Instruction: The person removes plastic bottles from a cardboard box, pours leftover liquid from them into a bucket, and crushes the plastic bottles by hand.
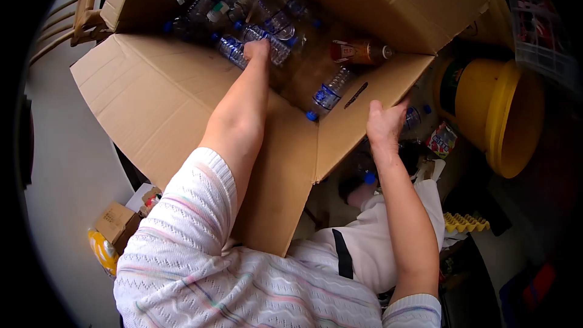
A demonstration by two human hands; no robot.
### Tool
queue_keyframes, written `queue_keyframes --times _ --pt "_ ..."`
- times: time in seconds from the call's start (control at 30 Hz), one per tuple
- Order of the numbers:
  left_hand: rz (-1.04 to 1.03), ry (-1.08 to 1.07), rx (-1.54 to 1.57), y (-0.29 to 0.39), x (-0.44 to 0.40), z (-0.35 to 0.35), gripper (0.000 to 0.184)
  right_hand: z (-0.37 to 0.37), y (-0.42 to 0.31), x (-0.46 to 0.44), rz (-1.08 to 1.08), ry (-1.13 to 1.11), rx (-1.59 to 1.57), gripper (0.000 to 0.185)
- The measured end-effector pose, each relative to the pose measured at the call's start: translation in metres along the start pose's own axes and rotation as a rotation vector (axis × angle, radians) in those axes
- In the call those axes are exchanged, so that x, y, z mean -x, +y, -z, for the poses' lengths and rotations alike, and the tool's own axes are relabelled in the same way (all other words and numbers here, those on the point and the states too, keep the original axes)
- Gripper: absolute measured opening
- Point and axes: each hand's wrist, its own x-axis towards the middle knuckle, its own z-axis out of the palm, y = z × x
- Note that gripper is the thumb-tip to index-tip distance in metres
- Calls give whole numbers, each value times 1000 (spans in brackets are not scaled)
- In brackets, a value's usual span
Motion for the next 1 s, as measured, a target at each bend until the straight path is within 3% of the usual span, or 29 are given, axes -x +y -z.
queue_keyframes --times 0.1,0.2,0.27,0.37,0.47,0.5,0.63,0.67,0.8,0.93,1.0 --pt "-83 -174 -100 2 1 -2 58 -1 9 -2 7 -14 -65 61" --pt "77 -214 389 -40 -58 -78 64 0 16 -5 23 -27 -68 61" --pt "166 -276 631 -60 -102 -118 56 0 19 -5 12 -26 -47 60" --pt "270 -384 840 -47 -88 -101 41 -1 25 -7 43 -21 -34 60" --pt "301 -200 886 -11 -11 -46 34 -2 20 -7 42 -9 -28 59" --pt "350 -211 939 -14 -28 -61 37 -2 18 -5 33 -4 -26 59" --pt "60 -25 571 16 24 -20 83 -3 17 -6 22 24 -16 58" --pt "-13 19 436 37 66 16 81 -3 15 -6 34 29 -22 57" --pt "-383 38 312 81 111 52 79 -6 14 -8 112 29 -63 56" --pt "-717 -90 233 115 175 98 75 -7 10 -6 45 81 -9 53" --pt "-950 -156 181 121 198 115 84 -7 14 -11 18 67 22 52"
